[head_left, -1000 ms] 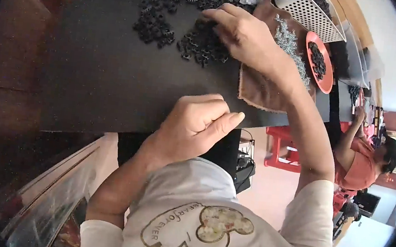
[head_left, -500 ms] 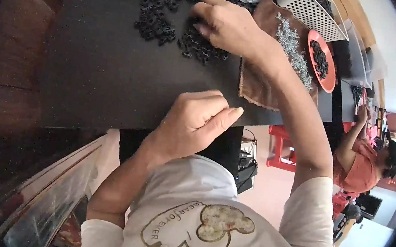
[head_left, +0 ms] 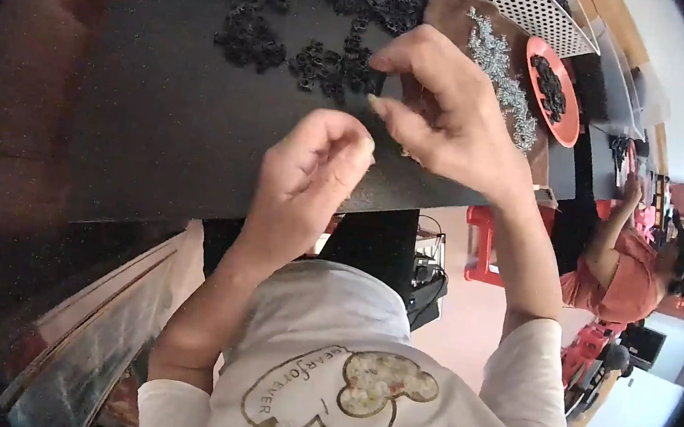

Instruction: Manually assembling small black plastic components with metal rings at a workshop bench.

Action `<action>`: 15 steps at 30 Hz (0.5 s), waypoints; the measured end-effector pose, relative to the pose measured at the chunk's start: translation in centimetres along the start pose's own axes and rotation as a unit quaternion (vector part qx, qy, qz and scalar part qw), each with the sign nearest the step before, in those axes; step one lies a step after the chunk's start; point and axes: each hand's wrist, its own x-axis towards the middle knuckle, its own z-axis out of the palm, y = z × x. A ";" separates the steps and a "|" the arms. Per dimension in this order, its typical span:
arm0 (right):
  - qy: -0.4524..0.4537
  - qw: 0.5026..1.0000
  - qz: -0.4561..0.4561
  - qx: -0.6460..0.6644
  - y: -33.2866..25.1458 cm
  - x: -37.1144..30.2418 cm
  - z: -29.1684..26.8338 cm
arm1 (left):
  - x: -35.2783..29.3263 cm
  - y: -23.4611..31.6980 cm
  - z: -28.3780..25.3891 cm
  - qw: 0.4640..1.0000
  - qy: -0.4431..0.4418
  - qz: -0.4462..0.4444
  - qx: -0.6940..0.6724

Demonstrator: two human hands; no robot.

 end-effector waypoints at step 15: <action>0.017 0.997 -0.071 -0.020 -3.0 -4.6 0.9 | 0.0 -1.6 0.7 0.988 0.061 0.048 -0.137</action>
